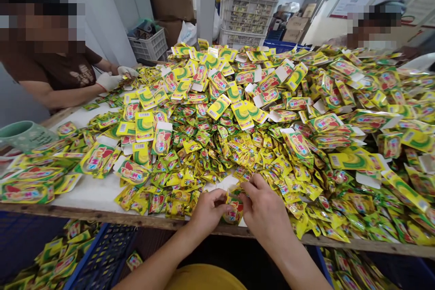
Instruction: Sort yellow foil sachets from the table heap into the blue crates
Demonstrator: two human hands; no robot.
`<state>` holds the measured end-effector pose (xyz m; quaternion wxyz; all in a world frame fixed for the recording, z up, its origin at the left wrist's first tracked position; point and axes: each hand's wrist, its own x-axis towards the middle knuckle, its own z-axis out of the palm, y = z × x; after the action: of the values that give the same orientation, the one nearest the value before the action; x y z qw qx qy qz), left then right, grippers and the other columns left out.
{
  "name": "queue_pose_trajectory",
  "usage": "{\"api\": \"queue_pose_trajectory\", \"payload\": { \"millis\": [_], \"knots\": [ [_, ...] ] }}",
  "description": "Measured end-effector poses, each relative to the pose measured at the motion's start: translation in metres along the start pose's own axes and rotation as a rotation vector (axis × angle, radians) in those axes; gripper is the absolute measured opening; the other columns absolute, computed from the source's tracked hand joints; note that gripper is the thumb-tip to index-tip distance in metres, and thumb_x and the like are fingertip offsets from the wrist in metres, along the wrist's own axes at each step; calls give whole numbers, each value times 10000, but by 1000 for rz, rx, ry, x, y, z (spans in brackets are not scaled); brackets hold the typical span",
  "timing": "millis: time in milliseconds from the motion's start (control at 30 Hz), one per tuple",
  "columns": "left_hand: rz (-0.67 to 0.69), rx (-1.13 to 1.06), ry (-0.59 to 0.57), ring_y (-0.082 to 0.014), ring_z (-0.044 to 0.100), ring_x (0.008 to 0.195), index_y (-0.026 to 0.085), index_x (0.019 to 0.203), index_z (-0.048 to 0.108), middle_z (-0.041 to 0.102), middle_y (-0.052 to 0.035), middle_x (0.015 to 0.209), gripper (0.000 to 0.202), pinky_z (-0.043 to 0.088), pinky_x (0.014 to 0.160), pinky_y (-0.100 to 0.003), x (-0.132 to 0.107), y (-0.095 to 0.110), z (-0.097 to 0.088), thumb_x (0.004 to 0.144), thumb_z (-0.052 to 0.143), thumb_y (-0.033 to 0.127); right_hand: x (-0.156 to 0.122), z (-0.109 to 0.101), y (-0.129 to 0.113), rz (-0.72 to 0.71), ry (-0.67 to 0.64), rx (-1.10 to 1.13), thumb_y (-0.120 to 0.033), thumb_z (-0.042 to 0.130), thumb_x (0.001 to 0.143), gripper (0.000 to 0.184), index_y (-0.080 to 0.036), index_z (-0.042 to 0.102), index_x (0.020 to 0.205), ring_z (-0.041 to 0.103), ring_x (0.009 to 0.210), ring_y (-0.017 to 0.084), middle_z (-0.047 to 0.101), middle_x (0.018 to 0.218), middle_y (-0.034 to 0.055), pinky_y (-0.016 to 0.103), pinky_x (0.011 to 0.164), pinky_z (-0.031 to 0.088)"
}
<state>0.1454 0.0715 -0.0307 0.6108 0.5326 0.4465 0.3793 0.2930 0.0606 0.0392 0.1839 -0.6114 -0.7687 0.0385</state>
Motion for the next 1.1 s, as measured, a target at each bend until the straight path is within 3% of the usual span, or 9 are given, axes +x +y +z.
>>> {"api": "queue_pose_trajectory", "payload": {
  "millis": [133, 267, 367, 533, 633, 700, 800, 900, 1100],
  "knots": [
    [71, 80, -16, -166, 565, 732, 161, 851, 700, 655, -1, 743, 150, 426, 696, -245, -2, -2, 1, 717, 634, 166, 4, -3, 1, -108, -109, 23, -31, 535, 733, 192, -206, 613, 729, 528, 764, 211, 536, 802, 61, 304, 657, 403],
    [44, 0, -72, -182, 568, 776, 163, 966, 688, 656, -14, 796, 263, 435, 711, -250, -3, -8, 1, 740, 672, 295, 11, -9, 15, -154, -244, 232, -13, 539, 768, 270, -208, 645, 922, 572, 793, 185, 600, 853, 36, 288, 707, 443],
    [17, -48, -107, -198, 577, 827, 158, 975, 680, 668, -29, 847, 300, 445, 728, -253, -3, -10, 0, 742, 680, 347, 14, -10, 25, -183, -220, 301, -73, 550, 827, 196, -208, 680, 886, 580, 808, 185, 624, 890, 54, 304, 720, 464],
    [53, 60, -92, -185, 564, 803, 149, 838, 679, 665, -10, 805, 245, 445, 738, -250, -6, 0, 0, 743, 683, 374, 1, -2, 32, -278, -210, 316, -231, 622, 845, 152, -257, 741, 755, 479, 1143, 286, 634, 1136, 84, 463, 948, 412],
    [54, -25, -105, -217, 581, 955, 170, 985, 685, 695, -35, 972, 309, 443, 876, -291, -8, 5, 1, 808, 619, 414, -16, 10, 36, -63, -79, 585, -317, 586, 875, 169, -275, 731, 950, 530, 1094, 267, 648, 1097, 89, 445, 928, 439],
    [-2, -157, -96, -230, 572, 1052, 171, 1067, 680, 690, -56, 1078, 369, 412, 965, -326, -9, 7, 2, 863, 542, 447, -27, 22, 37, 230, 6, 879, -381, 609, 852, 206, -252, 701, 983, 607, 833, 216, 660, 919, 72, 349, 703, 512],
    [-121, -405, -88, -243, 573, 1100, 140, 1077, 694, 695, -87, 1110, 354, 385, 1014, -359, -9, 8, 2, 853, 566, 382, -35, 34, 36, 545, -92, 1380, -403, 722, 750, 253, -229, 641, 913, 500, 527, 107, 560, 696, -16, 209, 435, 382],
    [-189, -523, -104, -244, 597, 1070, 126, 995, 732, 723, -93, 1044, 286, 377, 1018, -350, -6, 11, 0, 738, 671, 233, -35, 35, 37, 568, -281, 1652, -345, 753, 733, 240, -201, 627, 878, 468, 523, 77, 499, 639, -41, 172, 434, 347],
    [-254, -664, -142, -196, 627, 962, 141, 912, 752, 734, -73, 946, 239, 391, 961, -293, -3, 10, -6, 675, 747, 178, -31, 34, 43, 544, -329, 1746, -343, 768, 711, 317, -217, 633, 969, 476, 523, 75, 540, 739, -22, 166, 392, 324]
  ]
}}
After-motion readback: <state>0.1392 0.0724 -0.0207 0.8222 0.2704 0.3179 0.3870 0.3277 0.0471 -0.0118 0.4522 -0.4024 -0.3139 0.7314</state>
